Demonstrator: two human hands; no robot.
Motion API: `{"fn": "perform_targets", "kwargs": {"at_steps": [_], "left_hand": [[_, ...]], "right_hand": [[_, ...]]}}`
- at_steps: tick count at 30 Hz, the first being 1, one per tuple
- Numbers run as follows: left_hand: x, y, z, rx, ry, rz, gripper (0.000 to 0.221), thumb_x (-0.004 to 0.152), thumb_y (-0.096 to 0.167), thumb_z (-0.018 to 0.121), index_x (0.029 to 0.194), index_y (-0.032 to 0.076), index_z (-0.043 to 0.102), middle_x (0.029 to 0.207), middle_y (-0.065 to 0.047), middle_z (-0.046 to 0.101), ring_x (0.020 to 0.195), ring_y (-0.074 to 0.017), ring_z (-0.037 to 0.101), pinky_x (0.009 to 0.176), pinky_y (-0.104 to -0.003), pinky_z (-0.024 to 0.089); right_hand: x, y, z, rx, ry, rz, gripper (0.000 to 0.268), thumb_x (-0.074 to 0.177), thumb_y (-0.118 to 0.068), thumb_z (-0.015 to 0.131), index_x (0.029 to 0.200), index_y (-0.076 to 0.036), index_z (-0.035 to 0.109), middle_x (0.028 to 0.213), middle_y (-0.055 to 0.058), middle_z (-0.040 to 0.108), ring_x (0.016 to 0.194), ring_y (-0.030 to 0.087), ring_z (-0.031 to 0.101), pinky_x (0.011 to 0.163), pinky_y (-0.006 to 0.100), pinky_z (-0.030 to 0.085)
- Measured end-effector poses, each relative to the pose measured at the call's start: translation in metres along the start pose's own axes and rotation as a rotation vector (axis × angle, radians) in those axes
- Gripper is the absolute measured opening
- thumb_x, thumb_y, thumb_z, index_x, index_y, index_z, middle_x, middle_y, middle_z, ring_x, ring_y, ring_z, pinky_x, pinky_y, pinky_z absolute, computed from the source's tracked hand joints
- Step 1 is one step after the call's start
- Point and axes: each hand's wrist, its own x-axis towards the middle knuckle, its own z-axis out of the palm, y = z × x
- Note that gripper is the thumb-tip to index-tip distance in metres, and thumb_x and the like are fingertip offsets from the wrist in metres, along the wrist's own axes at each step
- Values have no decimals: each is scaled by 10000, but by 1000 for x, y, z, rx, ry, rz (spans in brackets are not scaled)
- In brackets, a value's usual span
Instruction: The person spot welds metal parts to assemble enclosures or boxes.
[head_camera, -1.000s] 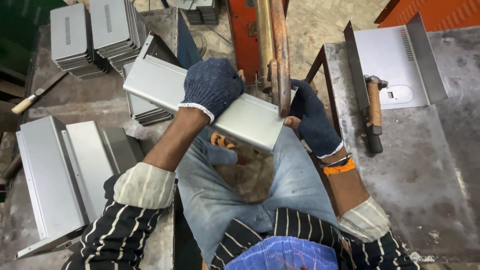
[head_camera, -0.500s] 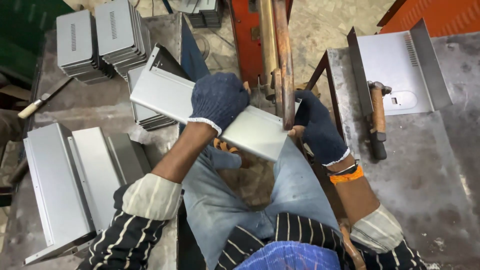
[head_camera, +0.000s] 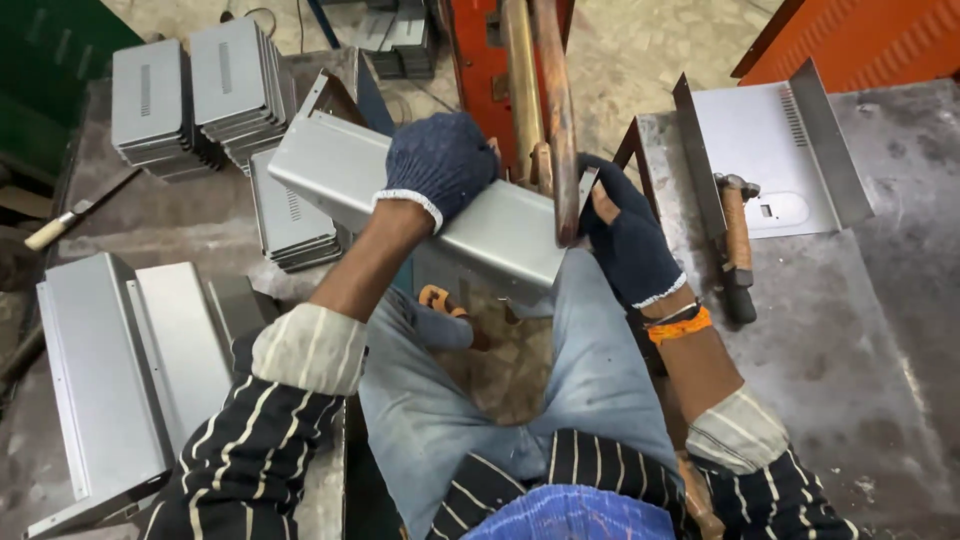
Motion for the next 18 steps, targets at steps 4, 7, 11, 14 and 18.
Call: {"fn": "perform_targets", "kwargs": {"at_steps": [4, 7, 11, 14, 18], "left_hand": [[10, -4, 9, -47, 27, 0, 363, 887, 392, 681, 774, 59, 772, 809, -223, 722, 747, -403, 709, 740, -520, 549], [13, -4, 9, 9, 48, 31, 381, 866, 406, 701, 785, 40, 768, 813, -241, 717, 758, -420, 702, 733, -526, 548], [16, -8, 19, -12, 61, 28, 368, 887, 402, 687, 779, 60, 772, 826, -229, 726, 760, -412, 707, 741, -523, 548], [17, -6, 17, -26, 35, 16, 352, 878, 403, 692, 791, 72, 772, 831, -225, 725, 762, -410, 706, 740, -524, 546], [13, -6, 15, -71, 87, 28, 290, 853, 362, 686, 798, 94, 784, 864, -207, 736, 808, -399, 716, 779, -514, 556]], "right_hand": [[6, 1, -1, -33, 35, -16, 376, 1110, -252, 472, 1401, -24, 546, 1229, 13, 650, 1120, 101, 603, 987, 261, 476], [10, 4, -5, 15, 15, -54, 330, 1120, -245, 484, 1352, -29, 574, 1231, 25, 647, 1143, 119, 613, 1009, 277, 486], [9, 3, -7, -50, 43, -59, 302, 1114, -222, 504, 1349, -48, 577, 1219, 14, 640, 1114, 101, 602, 970, 261, 481], [7, 12, -18, -39, 79, 12, 295, 1111, -211, 525, 1360, -64, 584, 1116, -4, 585, 979, 84, 560, 840, 251, 460], [8, 17, -25, -57, 73, 45, 295, 1149, -211, 547, 1400, -66, 604, 954, -13, 501, 816, 71, 486, 718, 247, 416]]}}
